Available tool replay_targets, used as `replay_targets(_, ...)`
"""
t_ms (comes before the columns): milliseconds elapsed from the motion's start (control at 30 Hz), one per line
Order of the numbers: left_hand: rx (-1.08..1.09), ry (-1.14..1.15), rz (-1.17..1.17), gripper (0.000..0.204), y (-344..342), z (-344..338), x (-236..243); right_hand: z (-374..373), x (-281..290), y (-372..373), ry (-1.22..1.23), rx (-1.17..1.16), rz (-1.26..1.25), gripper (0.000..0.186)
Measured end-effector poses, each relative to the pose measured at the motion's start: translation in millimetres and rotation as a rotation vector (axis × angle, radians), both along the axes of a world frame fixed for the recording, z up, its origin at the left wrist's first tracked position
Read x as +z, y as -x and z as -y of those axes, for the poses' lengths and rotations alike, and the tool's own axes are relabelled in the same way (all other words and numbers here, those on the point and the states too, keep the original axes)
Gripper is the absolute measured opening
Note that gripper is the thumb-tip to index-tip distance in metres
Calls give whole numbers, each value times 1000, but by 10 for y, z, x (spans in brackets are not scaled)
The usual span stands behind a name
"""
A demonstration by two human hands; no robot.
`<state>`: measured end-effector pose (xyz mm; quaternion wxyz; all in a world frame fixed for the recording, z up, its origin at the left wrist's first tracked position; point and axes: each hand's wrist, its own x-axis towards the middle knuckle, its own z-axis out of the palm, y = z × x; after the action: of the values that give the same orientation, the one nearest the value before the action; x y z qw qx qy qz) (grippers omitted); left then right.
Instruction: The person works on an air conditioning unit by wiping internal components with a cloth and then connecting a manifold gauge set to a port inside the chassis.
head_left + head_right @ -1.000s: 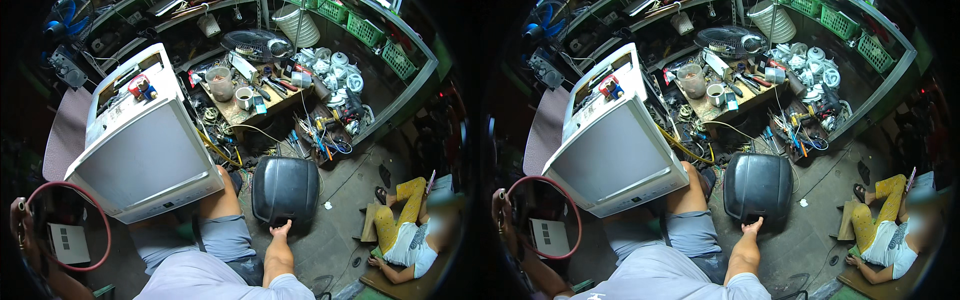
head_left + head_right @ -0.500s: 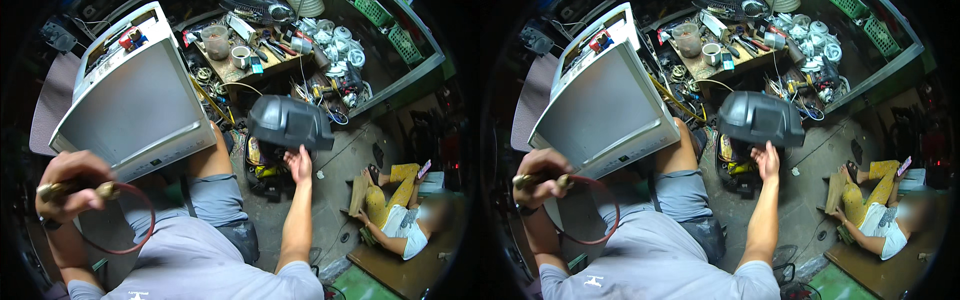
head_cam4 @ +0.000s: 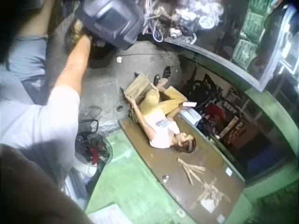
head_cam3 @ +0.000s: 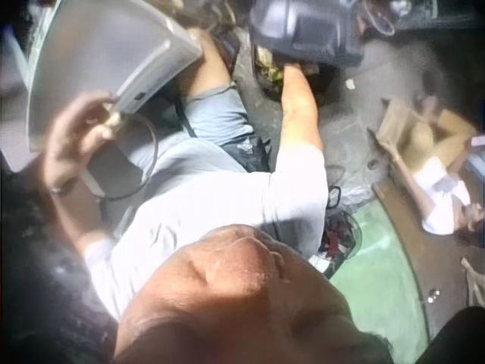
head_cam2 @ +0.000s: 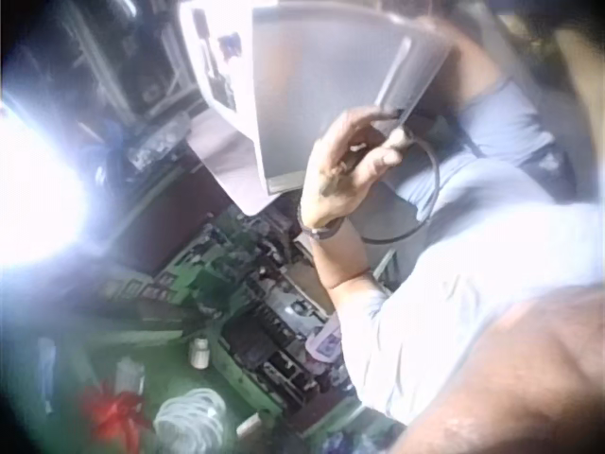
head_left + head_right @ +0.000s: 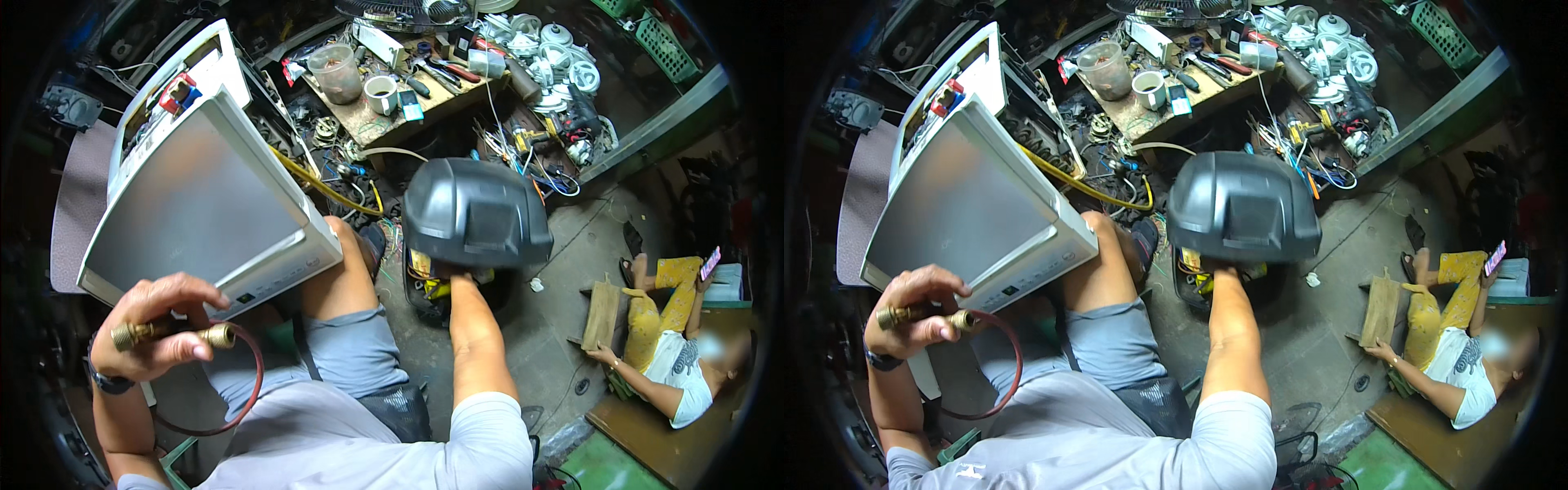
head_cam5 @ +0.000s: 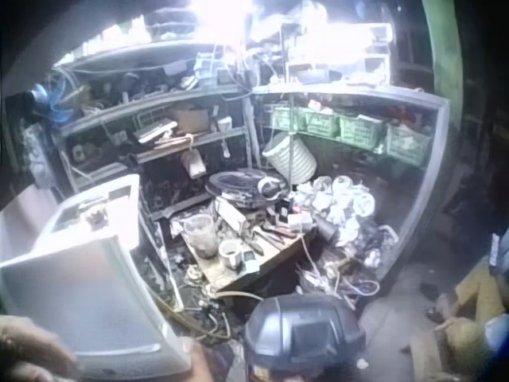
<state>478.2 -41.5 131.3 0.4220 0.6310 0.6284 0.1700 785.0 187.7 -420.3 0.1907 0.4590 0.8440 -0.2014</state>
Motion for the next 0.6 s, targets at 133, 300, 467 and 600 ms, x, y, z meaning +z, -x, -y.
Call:
replay_targets(133,86,4,-13,53,86,88,99,190,-527,131,49,-4,131,42)
replay_targets(300,125,-123,-82,55,310,351,90,326,-809,116,102,2,218,41)
replay_targets(467,191,-256,41,55,411,452,-12,341,-785,99,154,32,239,40)
replay_targets(600,209,-357,203,51,340,423,-121,78,-580,65,190,39,264,39)
